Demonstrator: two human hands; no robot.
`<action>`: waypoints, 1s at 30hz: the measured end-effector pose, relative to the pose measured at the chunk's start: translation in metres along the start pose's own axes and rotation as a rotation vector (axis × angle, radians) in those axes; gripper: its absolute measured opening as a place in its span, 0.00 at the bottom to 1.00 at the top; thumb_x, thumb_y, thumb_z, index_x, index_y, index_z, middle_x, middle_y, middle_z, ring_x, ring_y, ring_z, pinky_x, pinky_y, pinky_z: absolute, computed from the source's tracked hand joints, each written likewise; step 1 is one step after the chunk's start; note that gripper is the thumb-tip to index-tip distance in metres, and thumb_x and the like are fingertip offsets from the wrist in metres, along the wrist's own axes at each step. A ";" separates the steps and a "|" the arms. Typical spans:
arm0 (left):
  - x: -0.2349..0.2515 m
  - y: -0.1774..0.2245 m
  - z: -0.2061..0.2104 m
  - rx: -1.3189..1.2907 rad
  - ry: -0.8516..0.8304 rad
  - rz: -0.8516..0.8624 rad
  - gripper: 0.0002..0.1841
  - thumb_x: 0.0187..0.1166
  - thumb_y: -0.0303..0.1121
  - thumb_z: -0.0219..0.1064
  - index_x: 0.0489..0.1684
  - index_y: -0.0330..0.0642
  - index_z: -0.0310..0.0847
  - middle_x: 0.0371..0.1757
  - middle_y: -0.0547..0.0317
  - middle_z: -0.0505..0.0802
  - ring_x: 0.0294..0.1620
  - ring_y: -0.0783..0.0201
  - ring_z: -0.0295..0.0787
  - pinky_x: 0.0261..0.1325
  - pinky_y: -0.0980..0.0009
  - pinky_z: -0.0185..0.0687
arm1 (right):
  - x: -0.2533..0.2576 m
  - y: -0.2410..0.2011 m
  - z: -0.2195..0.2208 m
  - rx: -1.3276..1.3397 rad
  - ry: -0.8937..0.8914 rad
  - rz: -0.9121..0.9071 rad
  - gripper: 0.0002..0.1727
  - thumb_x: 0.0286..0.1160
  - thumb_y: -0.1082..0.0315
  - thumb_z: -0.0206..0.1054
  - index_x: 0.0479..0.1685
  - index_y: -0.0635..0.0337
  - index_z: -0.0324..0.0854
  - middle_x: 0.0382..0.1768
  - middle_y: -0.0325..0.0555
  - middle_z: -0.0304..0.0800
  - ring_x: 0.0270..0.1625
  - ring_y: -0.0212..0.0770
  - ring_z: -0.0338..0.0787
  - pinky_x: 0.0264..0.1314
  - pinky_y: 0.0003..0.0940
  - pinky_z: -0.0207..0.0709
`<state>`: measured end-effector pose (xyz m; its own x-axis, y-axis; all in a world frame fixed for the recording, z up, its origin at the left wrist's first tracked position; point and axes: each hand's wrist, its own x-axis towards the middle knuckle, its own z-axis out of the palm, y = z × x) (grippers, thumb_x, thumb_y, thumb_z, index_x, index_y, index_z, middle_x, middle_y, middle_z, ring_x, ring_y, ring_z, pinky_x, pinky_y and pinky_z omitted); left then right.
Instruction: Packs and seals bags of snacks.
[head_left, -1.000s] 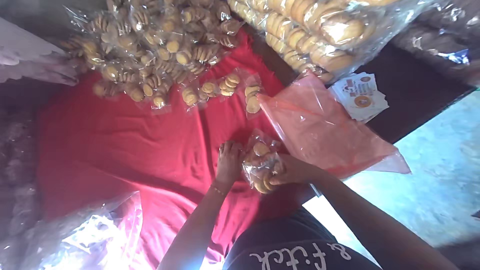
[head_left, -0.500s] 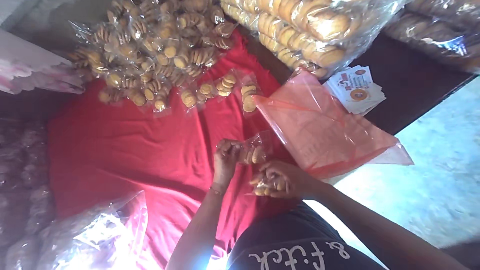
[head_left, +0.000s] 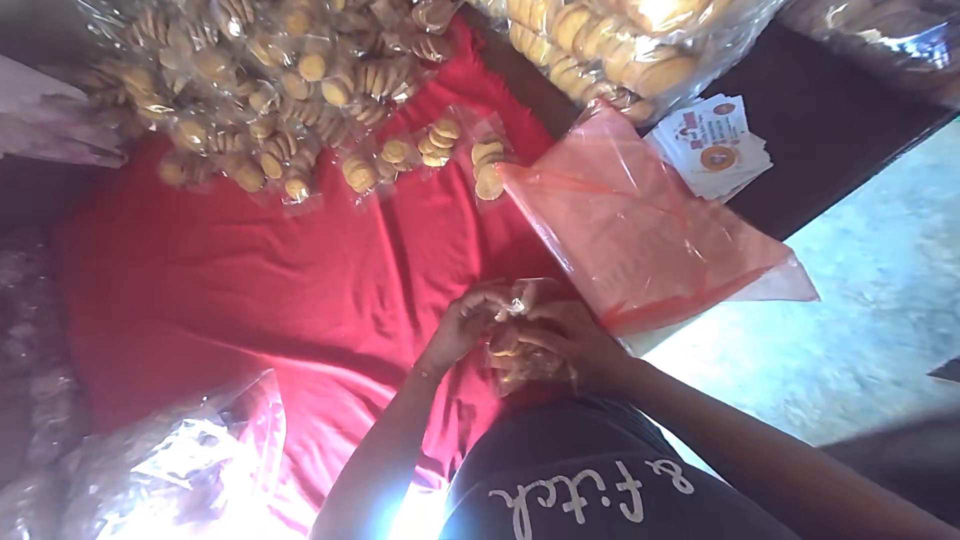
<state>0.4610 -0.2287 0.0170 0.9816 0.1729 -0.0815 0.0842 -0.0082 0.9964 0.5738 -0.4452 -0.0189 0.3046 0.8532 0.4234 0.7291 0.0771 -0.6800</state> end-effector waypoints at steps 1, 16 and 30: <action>-0.002 -0.001 0.000 -0.013 0.013 0.017 0.11 0.81 0.19 0.55 0.48 0.25 0.85 0.59 0.48 0.92 0.69 0.64 0.84 0.77 0.64 0.76 | 0.000 0.000 -0.002 -0.045 0.035 0.016 0.28 0.73 0.37 0.66 0.67 0.40 0.83 0.68 0.55 0.81 0.74 0.53 0.77 0.79 0.49 0.65; 0.004 0.018 0.014 0.006 0.257 -0.172 0.26 0.92 0.46 0.45 0.53 0.29 0.80 0.44 0.61 0.89 0.46 0.74 0.86 0.54 0.73 0.85 | 0.021 -0.007 0.014 0.288 -0.066 0.060 0.24 0.66 0.53 0.77 0.59 0.57 0.85 0.69 0.66 0.80 0.72 0.49 0.81 0.76 0.36 0.75; 0.179 0.012 -0.044 1.024 0.481 0.018 0.26 0.82 0.34 0.67 0.80 0.37 0.74 0.73 0.34 0.83 0.70 0.35 0.82 0.67 0.37 0.78 | 0.013 0.010 0.005 0.166 0.067 0.147 0.31 0.52 0.46 0.83 0.52 0.57 0.84 0.65 0.60 0.81 0.70 0.41 0.82 0.72 0.28 0.77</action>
<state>0.6296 -0.1545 0.0152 0.8348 0.5238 0.1698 0.3888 -0.7791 0.4918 0.5817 -0.4310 -0.0236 0.4437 0.8260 0.3476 0.5646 0.0436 -0.8242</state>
